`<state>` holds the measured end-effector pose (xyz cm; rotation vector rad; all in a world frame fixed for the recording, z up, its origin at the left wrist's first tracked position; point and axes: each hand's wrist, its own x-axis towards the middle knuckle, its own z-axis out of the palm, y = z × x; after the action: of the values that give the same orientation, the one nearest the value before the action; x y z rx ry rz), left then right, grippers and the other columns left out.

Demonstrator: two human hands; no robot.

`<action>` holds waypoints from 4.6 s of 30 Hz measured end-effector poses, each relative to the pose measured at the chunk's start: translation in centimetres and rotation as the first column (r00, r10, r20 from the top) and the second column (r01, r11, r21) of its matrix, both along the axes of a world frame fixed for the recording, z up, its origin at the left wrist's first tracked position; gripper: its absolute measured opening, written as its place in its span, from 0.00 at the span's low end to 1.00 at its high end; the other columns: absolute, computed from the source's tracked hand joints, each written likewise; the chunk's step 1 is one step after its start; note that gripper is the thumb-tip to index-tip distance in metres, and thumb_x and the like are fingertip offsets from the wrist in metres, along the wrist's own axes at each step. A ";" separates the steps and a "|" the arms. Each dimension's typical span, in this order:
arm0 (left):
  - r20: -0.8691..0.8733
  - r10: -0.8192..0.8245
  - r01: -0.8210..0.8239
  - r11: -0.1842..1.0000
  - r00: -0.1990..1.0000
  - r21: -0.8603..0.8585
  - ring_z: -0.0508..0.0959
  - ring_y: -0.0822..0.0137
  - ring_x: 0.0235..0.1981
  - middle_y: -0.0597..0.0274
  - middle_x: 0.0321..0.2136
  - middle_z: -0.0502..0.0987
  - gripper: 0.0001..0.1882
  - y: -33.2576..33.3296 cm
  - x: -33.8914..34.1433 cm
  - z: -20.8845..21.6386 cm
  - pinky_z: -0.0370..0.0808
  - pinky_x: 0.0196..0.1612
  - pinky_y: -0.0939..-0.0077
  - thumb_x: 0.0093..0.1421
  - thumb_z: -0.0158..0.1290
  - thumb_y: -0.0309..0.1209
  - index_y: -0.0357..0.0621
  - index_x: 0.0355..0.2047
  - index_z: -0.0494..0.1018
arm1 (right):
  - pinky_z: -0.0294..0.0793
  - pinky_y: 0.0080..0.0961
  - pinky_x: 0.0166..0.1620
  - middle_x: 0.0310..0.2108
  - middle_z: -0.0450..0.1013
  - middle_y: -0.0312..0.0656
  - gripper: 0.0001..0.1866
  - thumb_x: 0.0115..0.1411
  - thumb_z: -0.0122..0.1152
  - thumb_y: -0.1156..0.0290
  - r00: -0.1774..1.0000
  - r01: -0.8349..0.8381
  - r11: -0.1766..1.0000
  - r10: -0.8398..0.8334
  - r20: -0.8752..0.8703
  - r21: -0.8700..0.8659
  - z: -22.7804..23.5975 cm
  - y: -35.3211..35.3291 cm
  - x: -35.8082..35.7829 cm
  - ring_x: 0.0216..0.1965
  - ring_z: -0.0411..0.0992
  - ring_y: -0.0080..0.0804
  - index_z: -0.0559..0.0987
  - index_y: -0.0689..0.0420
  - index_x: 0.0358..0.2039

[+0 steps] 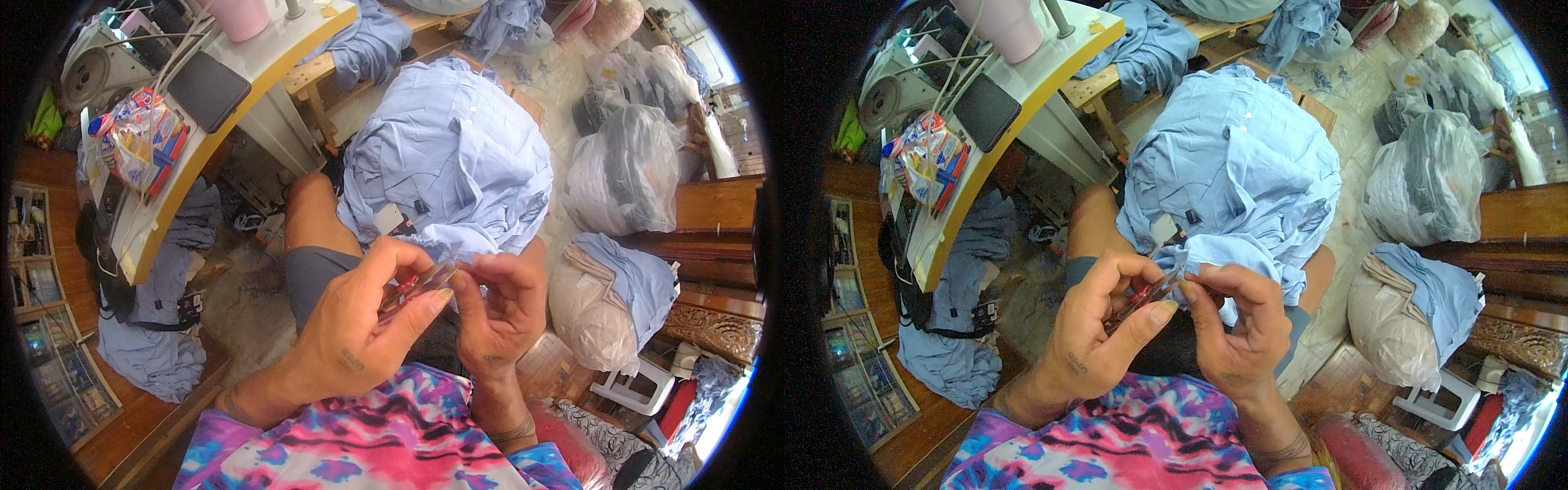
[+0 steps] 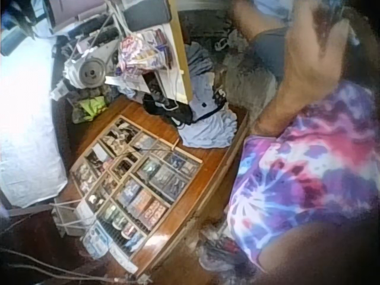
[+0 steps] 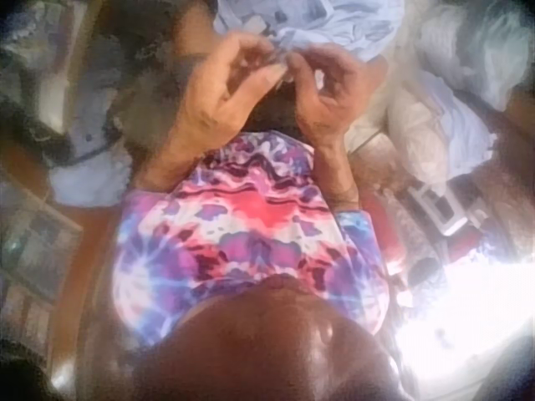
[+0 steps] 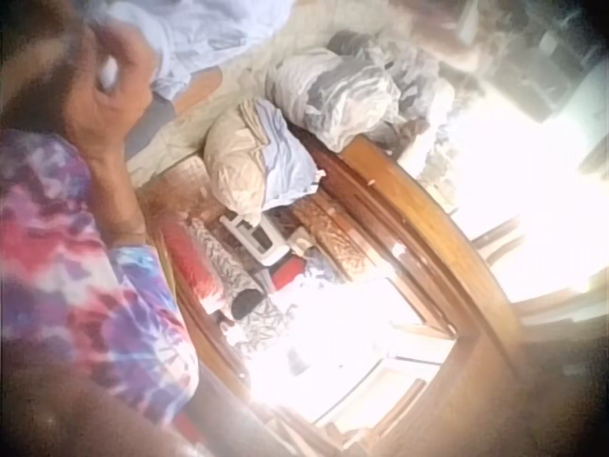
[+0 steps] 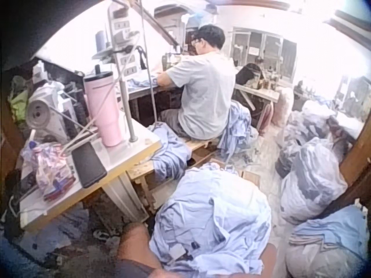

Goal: The person trims loose threads from a light blue button-down shirt using small shears, handling different sections of the garment including the collar and hem.

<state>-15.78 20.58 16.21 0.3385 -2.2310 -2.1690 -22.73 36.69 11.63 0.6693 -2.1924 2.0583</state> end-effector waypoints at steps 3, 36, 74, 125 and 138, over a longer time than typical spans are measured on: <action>-0.001 -0.005 0.005 1.000 1.000 0.029 0.71 0.83 0.33 0.64 0.37 0.75 0.16 -0.1 0.0 -0.3 0.69 0.36 0.87 0.68 0.57 0.29 0.34 0.51 0.68 | 0.79 0.18 0.42 0.39 0.80 0.46 0.17 0.59 0.69 0.85 0.998 0.004 0.994 0.003 -0.069 0.106 0.1 0.1 -0.2 0.37 0.79 0.23 0.73 0.65 0.46; 0.032 0.125 -0.128 0.903 0.992 0.409 0.66 0.87 0.20 0.75 0.24 0.72 0.08 -0.9 -2.8 -3.6 0.59 0.21 0.89 0.68 0.59 0.32 0.40 0.38 0.76 | 0.76 0.17 0.41 0.37 0.80 0.40 0.17 0.62 0.69 0.79 0.966 -0.031 0.998 0.017 0.259 0.050 0.1 -1.1 0.4 0.36 0.77 0.20 0.74 0.64 0.49; -0.242 0.121 -0.039 0.947 0.963 0.320 0.61 0.86 0.18 0.76 0.23 0.67 0.09 -0.1 -2.9 -4.5 0.56 0.20 0.87 0.71 0.55 0.34 0.41 0.37 0.72 | 0.69 0.18 0.40 0.36 0.72 0.37 0.08 0.73 0.56 0.70 0.951 -0.136 0.976 0.177 0.253 -0.173 -0.1 -1.7 0.1 0.35 0.67 0.20 0.72 0.61 0.40; -0.130 0.141 -0.113 0.973 0.982 0.199 0.68 0.78 0.27 0.67 0.27 0.71 0.11 -0.7 -0.7 -0.9 0.66 0.30 0.79 0.69 0.53 0.30 0.36 0.46 0.69 | 0.72 0.17 0.41 0.39 0.78 0.37 0.09 0.68 0.63 0.75 0.816 -0.049 0.944 0.226 0.532 -0.326 0.7 -0.3 0.3 0.37 0.73 0.18 0.80 0.65 0.46; -0.103 0.043 -0.055 0.993 0.994 -0.108 0.73 0.80 0.31 0.62 0.32 0.77 0.16 -0.2 -0.1 -0.2 0.71 0.35 0.82 0.65 0.60 0.30 0.33 0.48 0.72 | 0.74 0.17 0.45 0.41 0.78 0.39 0.09 0.68 0.62 0.80 0.923 -0.077 0.980 0.139 0.359 -0.182 1.3 -1.0 0.2 0.40 0.74 0.19 0.80 0.68 0.47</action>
<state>-15.89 20.36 16.04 0.2720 -2.2517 -1.9821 -22.50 35.64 12.89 0.4201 -2.1633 2.5744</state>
